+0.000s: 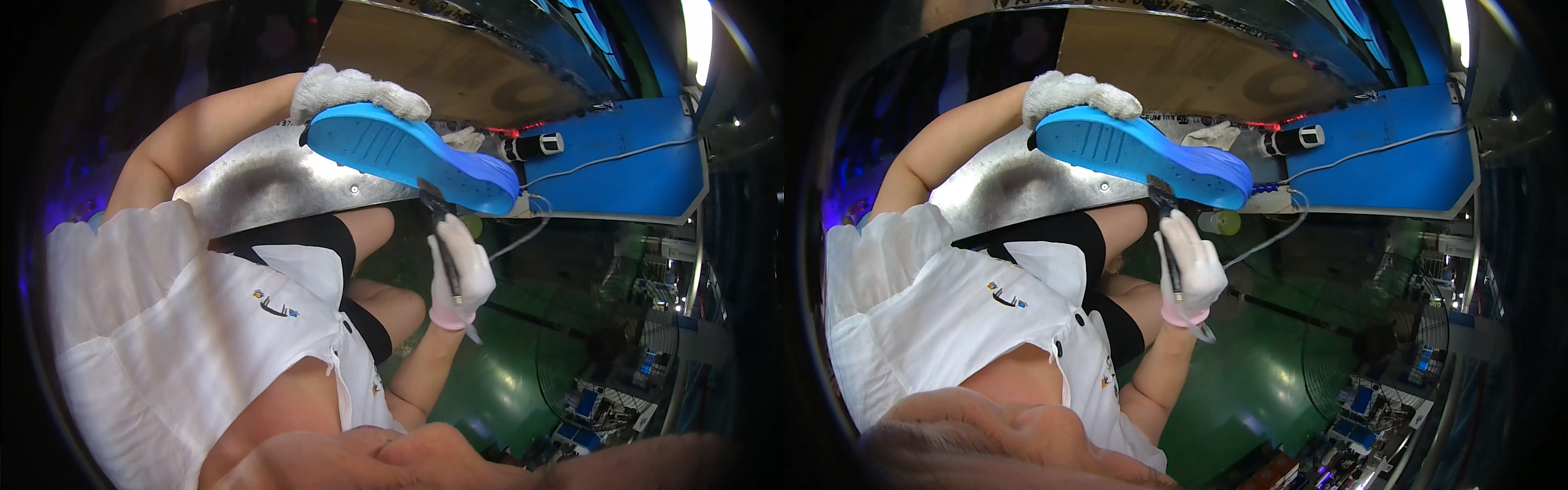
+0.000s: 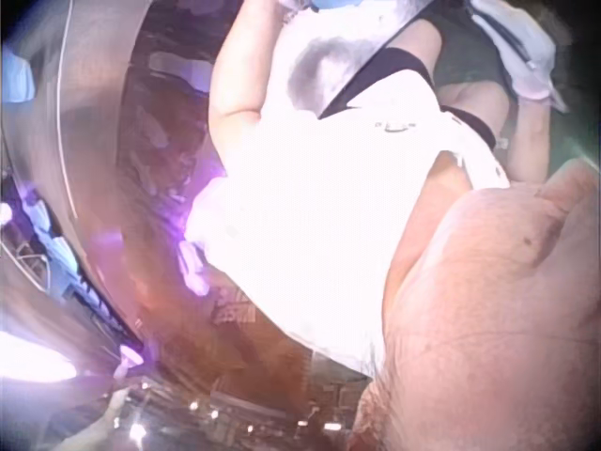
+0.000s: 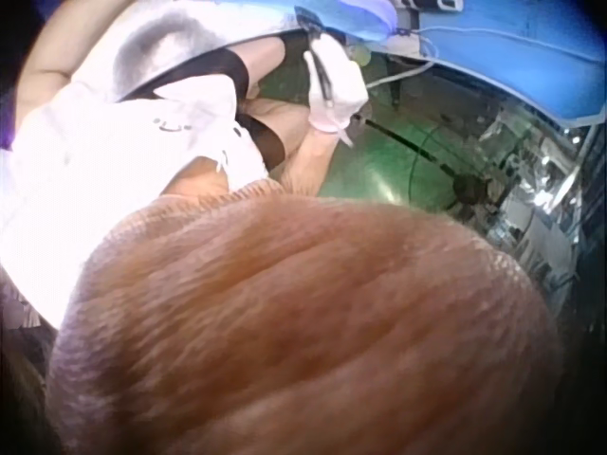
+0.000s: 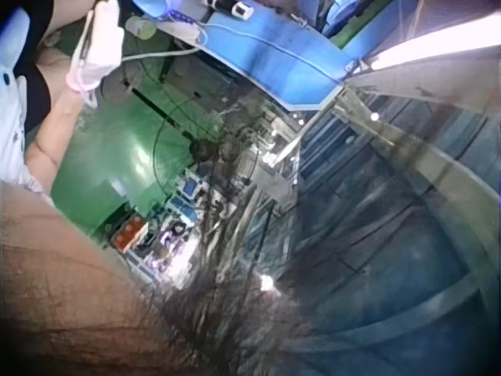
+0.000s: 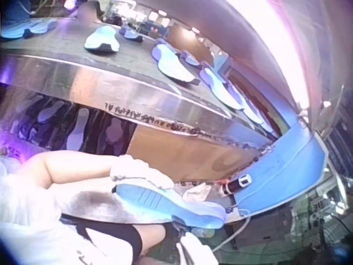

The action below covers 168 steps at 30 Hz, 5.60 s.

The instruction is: The person applies a dark liquid to blue shoe soles using a brush, coating the bottom surfaces before setting them onto a moving conveyor belt.

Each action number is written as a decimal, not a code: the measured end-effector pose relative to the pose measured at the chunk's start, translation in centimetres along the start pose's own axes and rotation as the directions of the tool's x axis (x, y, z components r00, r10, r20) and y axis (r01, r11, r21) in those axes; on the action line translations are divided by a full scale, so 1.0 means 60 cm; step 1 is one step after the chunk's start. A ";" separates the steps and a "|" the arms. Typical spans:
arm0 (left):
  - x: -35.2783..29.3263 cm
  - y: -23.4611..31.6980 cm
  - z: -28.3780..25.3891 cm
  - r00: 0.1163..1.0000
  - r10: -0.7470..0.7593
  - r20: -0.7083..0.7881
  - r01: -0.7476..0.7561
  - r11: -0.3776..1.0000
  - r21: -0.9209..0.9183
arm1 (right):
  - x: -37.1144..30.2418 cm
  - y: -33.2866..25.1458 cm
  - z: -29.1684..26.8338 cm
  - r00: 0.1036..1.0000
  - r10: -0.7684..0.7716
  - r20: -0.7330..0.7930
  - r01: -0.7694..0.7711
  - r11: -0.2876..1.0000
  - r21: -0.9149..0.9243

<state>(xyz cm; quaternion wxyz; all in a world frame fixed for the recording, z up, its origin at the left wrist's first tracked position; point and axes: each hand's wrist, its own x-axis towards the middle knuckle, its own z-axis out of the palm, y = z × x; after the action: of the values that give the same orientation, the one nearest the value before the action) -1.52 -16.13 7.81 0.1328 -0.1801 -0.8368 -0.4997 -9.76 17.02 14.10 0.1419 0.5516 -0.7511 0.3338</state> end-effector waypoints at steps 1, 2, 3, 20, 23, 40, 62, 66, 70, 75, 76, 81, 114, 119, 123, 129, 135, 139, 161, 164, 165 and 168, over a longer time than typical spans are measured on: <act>-0.009 -0.002 -0.003 0.988 0.154 -0.002 -0.154 0.988 0.005 | -0.005 -0.012 -0.001 0.995 -0.067 0.073 0.074 0.993 -0.090; -0.001 -0.001 0.004 0.989 -0.145 0.040 0.144 0.989 0.010 | -0.006 -0.024 -0.006 0.984 -0.073 0.162 0.090 0.991 -0.100; 0.005 -0.020 0.014 0.993 0.117 -0.022 -0.118 0.992 -0.049 | -0.004 -0.032 -0.003 0.989 -0.058 0.140 0.055 0.998 0.026; -0.070 0.217 0.073 0.854 -0.426 -0.299 -0.183 0.292 -0.939 | -0.043 -0.074 0.064 0.864 0.395 -0.312 -0.043 0.675 0.737; -0.066 0.272 -0.048 0.858 -0.299 -0.418 -0.167 0.607 -0.777 | -0.067 -0.048 0.054 0.788 0.425 -0.445 0.057 0.669 0.741; -0.280 0.458 -0.375 0.589 0.034 -0.807 0.750 -0.394 0.531 | -0.078 -0.008 0.128 0.888 0.444 -0.118 -0.239 0.667 0.706; -0.196 0.111 0.080 0.615 0.556 -0.559 -0.011 0.715 0.699 | -0.118 0.054 0.140 0.455 0.889 0.044 -0.516 0.223 0.827; -0.143 0.069 0.219 0.854 0.410 -0.321 -0.147 0.781 0.607 | -0.133 0.067 0.138 0.536 0.844 -0.032 -0.456 0.321 0.830; -0.159 -0.019 0.289 0.909 -0.149 -0.388 0.172 0.985 0.025 | -0.136 0.088 0.148 0.438 0.899 -0.005 -0.488 0.243 0.839; -0.108 0.060 0.238 0.742 -0.035 -0.669 0.180 0.972 0.150 | -0.056 0.088 0.201 0.543 0.839 -0.040 -0.537 0.384 0.751; -0.077 0.061 0.226 0.728 -0.139 -0.672 0.240 0.969 0.059 | -0.031 0.099 0.212 0.512 0.859 0.003 -0.585 0.346 0.733; -0.067 -0.056 0.249 0.738 -0.672 0.065 -0.051 -0.151 -0.987 | 0.027 0.136 0.296 0.644 0.755 -0.119 -0.720 0.652 0.240; -0.016 0.024 0.292 0.860 -0.485 -0.161 -0.285 -0.193 -0.939 | 0.019 -0.031 0.125 0.970 0.027 -0.242 -0.018 0.999 0.038; -0.007 0.016 0.287 0.829 -0.509 -0.233 -0.346 -0.137 -0.928 | 0.000 -0.042 0.134 0.964 0.181 -0.193 -0.061 0.862 0.503; -0.022 -0.067 0.305 0.821 -0.523 -0.228 -0.359 -0.163 -0.919 | -0.003 -0.040 0.136 0.976 -0.009 -0.218 0.043 0.987 0.152; 0.016 0.035 0.249 0.804 -0.536 -0.258 -0.331 -0.044 -0.943 | -0.007 -0.044 0.135 0.932 0.241 -0.271 -0.172 0.952 0.255; 0.009 0.035 0.211 0.940 -0.336 -0.052 -0.122 -0.190 -0.974 | -0.021 -0.076 0.137 0.979 0.077 -0.191 -0.003 0.933 0.360; 0.012 0.060 0.188 0.854 -0.518 -0.049 -0.060 -0.005 -0.998 | -0.014 -0.037 0.127 0.974 0.089 -0.208 -0.042 0.975 0.220; 0.045 0.064 0.068 0.723 -0.582 0.374 0.607 0.276 -0.745 | 0.000 -0.031 0.099 0.997 0.052 0.055 -0.069 0.918 0.391; 0.032 0.029 0.061 0.928 -0.340 0.154 0.373 0.837 -0.400 | -0.006 -0.066 0.082 0.958 -0.128 0.256 0.111 0.991 0.079; 0.022 -0.016 0.064 0.971 -0.219 0.093 0.236 0.933 -0.270 | 0.001 -0.073 0.078 0.973 -0.080 0.214 0.039 0.981 0.189; 0.006 -0.026 0.064 0.967 -0.199 0.160 0.251 0.859 -0.446 | 0.004 -0.042 0.085 0.998 -0.055 -0.037 0.063 0.956 0.285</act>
<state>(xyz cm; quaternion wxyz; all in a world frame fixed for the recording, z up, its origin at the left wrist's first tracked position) -2.67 -13.37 4.93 -0.0186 -0.1342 -0.7148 -0.6861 -6.75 13.09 11.37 0.0814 0.5835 -0.6761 0.4425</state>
